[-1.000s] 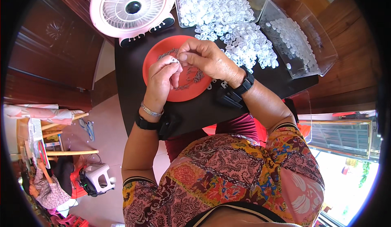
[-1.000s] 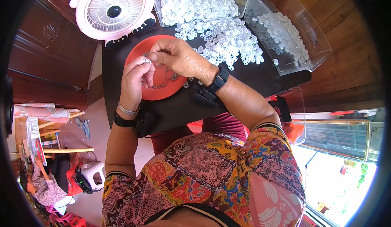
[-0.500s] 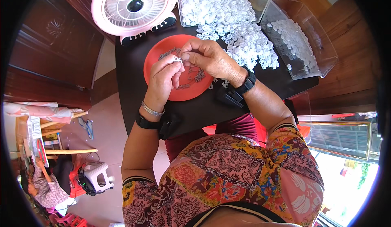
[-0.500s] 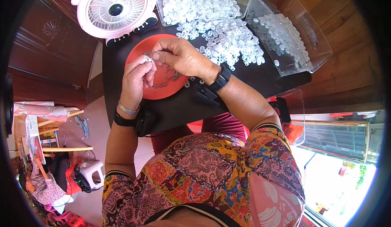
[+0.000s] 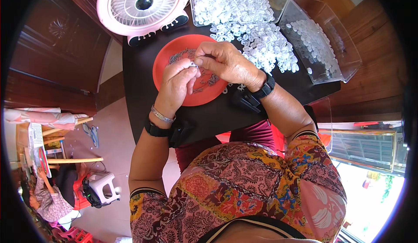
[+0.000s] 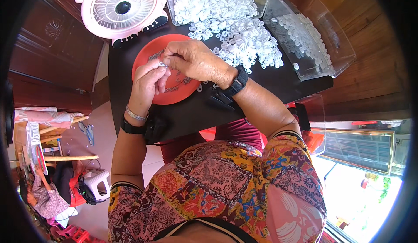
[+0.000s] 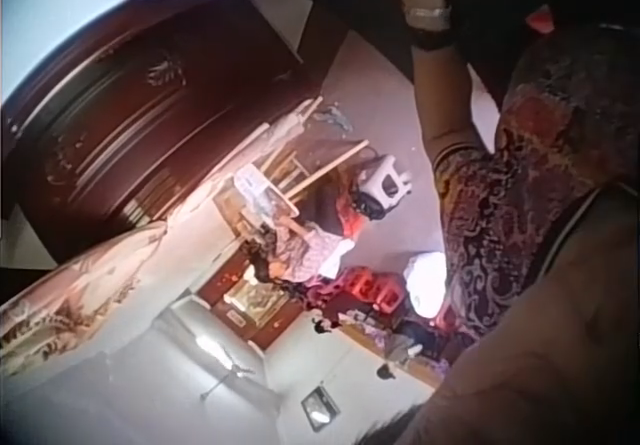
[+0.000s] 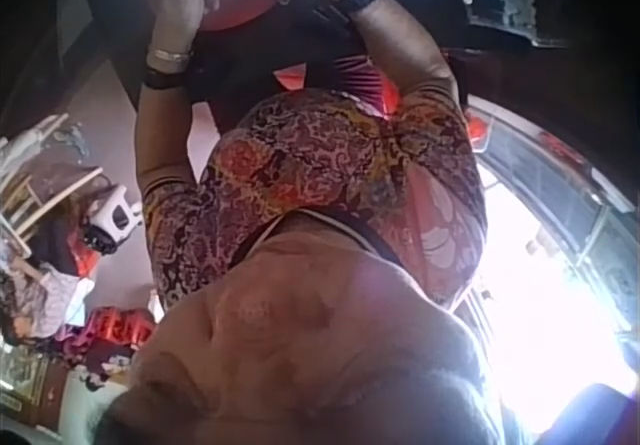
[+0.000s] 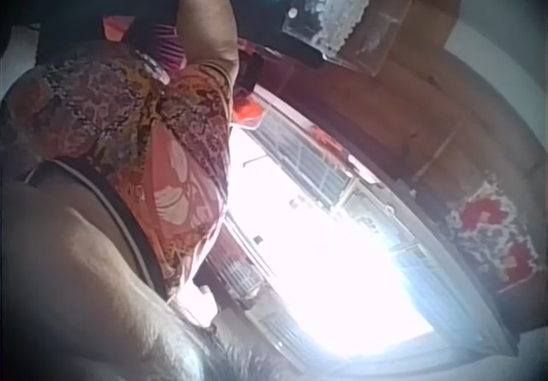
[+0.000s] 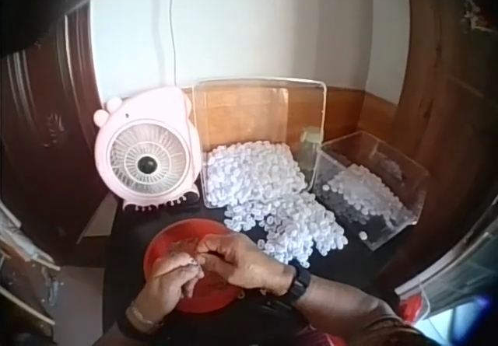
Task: Inserting small metal wire loops into white plastic rings to assemble components.
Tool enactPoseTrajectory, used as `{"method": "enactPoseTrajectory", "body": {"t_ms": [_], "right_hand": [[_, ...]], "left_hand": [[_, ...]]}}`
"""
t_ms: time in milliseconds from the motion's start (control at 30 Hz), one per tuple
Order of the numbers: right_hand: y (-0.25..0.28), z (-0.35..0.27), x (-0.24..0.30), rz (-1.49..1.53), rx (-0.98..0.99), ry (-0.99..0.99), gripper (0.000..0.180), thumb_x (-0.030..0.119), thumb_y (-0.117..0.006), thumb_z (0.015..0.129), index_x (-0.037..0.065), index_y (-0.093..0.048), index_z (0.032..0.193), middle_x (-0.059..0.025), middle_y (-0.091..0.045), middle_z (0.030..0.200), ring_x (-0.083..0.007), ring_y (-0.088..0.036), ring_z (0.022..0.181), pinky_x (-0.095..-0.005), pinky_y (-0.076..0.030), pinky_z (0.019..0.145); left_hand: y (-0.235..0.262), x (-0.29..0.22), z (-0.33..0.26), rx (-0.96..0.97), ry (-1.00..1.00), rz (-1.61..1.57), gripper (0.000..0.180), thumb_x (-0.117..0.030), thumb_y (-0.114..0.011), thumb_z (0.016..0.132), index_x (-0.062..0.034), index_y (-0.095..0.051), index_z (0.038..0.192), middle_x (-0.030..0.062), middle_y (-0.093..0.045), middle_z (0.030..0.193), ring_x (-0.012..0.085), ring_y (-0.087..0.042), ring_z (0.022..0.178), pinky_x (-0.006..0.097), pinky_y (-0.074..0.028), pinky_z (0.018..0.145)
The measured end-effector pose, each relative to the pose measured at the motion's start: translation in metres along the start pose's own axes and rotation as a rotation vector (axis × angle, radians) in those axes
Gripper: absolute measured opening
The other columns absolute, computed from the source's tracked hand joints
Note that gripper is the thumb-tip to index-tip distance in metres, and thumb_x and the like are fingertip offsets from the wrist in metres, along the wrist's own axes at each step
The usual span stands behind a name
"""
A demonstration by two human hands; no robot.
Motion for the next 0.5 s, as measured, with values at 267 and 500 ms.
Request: {"method": "enactPoseTrajectory", "body": {"t_ms": [267, 500], "right_hand": [[0.000, 0.000, 0.001, -0.103, -0.029, 0.049, 0.013, 0.013, -0.060, 0.092, 0.001, -0.061, 0.090, -0.0043, -0.064, 0.073, -0.0102, -0.061, 0.068, -0.0262, -0.047, 0.060], [0.001, 0.002, -0.003, 0.197, -0.065, -0.141, 0.018, 0.016, -0.064, 0.090, 0.000, -0.063, 0.099, -0.0014, -0.065, 0.081, -0.0066, -0.060, 0.076, -0.0227, -0.049, 0.068]], "left_hand": [[-0.001, 0.001, 0.001, -0.005, 0.094, -0.054, 0.030, -0.025, -0.048, 0.092, 0.0004, -0.060, 0.083, 0.0003, -0.050, 0.060, 0.0080, -0.046, 0.047, 0.021, -0.032, 0.041], [0.005, 0.001, 0.003, -0.104, 0.124, -0.178, 0.031, -0.026, -0.044, 0.095, -0.0017, -0.060, 0.087, -0.0014, -0.049, 0.060, 0.0077, -0.047, 0.049, 0.019, -0.032, 0.044]]}}
Point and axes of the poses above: each hand's wrist, its own z-axis towards the middle knuckle, its own y-axis out of the back of the hand, x = y × z, the point moved 2 cm from there along z, towards the middle knuckle
